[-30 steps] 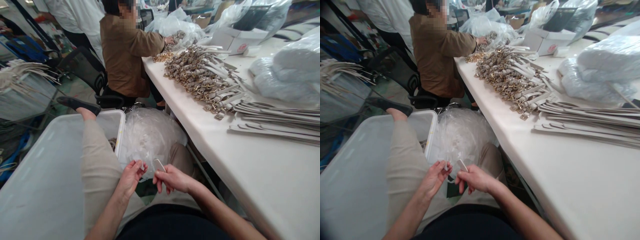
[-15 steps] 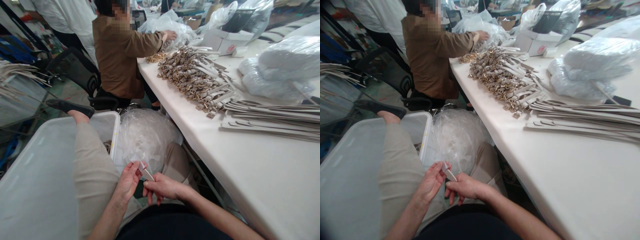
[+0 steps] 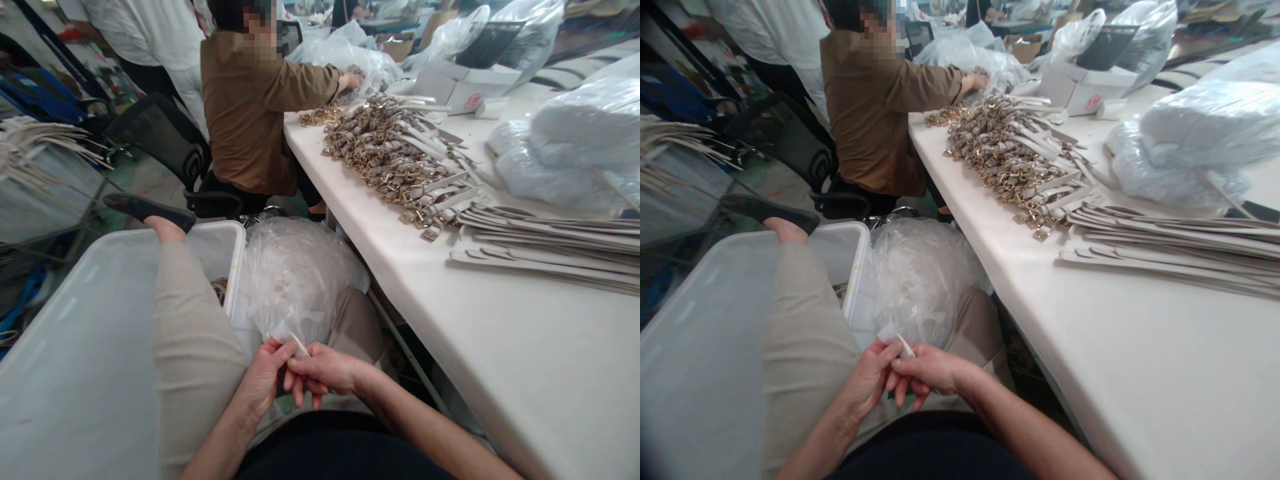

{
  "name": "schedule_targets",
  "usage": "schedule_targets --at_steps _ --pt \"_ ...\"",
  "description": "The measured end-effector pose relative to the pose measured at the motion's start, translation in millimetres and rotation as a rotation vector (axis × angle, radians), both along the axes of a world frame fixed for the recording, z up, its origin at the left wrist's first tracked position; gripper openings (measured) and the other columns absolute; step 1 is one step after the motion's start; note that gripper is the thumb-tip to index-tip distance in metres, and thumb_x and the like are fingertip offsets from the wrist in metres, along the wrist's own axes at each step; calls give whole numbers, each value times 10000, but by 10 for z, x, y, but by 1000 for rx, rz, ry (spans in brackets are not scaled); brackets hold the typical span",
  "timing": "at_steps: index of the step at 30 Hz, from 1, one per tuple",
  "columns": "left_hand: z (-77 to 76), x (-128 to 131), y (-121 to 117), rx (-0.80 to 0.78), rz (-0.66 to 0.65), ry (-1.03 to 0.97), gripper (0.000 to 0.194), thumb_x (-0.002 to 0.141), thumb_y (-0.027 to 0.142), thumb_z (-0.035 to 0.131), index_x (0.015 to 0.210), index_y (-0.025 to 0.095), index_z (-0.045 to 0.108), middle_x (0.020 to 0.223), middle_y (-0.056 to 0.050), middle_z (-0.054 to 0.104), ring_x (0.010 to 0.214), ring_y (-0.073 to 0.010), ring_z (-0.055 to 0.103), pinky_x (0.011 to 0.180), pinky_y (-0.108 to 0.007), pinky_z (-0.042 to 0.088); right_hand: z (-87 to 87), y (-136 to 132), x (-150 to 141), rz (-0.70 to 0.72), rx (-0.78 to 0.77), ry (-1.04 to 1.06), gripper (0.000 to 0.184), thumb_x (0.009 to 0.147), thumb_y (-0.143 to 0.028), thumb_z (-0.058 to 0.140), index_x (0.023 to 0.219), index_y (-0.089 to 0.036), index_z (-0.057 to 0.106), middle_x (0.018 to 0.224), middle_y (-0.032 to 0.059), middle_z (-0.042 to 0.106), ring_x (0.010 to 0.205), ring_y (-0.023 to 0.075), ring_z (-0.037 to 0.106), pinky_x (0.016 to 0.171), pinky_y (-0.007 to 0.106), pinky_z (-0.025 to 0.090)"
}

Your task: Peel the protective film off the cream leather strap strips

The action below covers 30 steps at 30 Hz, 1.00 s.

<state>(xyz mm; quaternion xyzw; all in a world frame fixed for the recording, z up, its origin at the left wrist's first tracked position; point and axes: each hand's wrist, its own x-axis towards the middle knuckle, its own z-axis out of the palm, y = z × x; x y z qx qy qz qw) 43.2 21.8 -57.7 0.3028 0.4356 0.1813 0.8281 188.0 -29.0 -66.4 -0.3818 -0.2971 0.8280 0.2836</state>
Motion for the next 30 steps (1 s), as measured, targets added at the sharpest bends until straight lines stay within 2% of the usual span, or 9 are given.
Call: schedule_targets --at_steps 4,7,11,13,15,20,24,27,30 --pt "138 -125 202 45 321 -14 388 569 379 941 755 141 699 678 -2 697 638 -128 652 642 -218 533 266 -39 102 -31 282 -352 194 903 -287 542 905 -163 691 814 23 733 501 87 579 494 182 480" --pt "307 -287 360 74 547 -54 420 509 340 971 791 160 717 782 -9 742 731 -136 672 744 -243 550 461 -87 210 -42 396 -570 288 945 -357 508 842 -157 687 750 46 725 617 137 645 574 209 485" --pt "418 -297 241 114 491 -121 389 561 365 944 834 153 766 823 -56 752 714 -164 656 706 -277 534 557 18 182 -13 381 -634 506 958 -590 411 864 -161 663 624 33 668 489 140 588 475 226 428" --pt "450 -254 184 175 409 -139 321 610 375 915 785 140 785 758 -83 739 659 -173 627 670 -294 512 594 141 84 4 440 -635 560 945 -659 387 855 -173 650 636 28 662 492 139 585 488 233 427" --pt "551 -326 235 283 442 -120 263 649 363 893 749 140 797 716 -89 734 627 -171 605 651 -296 496 674 272 -27 48 511 -645 593 939 -691 372 796 -179 634 627 23 642 511 139 586 517 239 429" --pt "1182 -1266 579 573 883 -87 217 598 290 920 753 210 791 712 17 738 668 -103 604 678 -188 482 966 501 -281 229 576 -575 641 904 -752 384 780 -179 642 635 26 607 541 136 558 505 231 391" --pt "1548 -2056 529 856 1197 -1 260 506 171 923 692 192 741 659 30 697 580 -91 580 577 -186 492 1066 590 -494 345 607 -501 602 916 -730 396 829 -193 652 727 45 651 576 141 568 528 236 413" --pt "1432 -2286 340 764 1278 3 274 496 162 927 657 169 705 639 18 676 545 -88 561 549 -200 514 1091 624 -566 408 660 -559 545 945 -666 406 728 -203 595 692 28 605 586 140 526 538 242 391" --pt "1035 -2228 124 428 1260 -65 339 476 238 969 633 158 680 578 30 631 524 -78 545 557 -201 529 1116 651 -540 493 666 -681 551 942 -660 372 633 -215 467 585 -12 448 530 130 404 491 258 309"
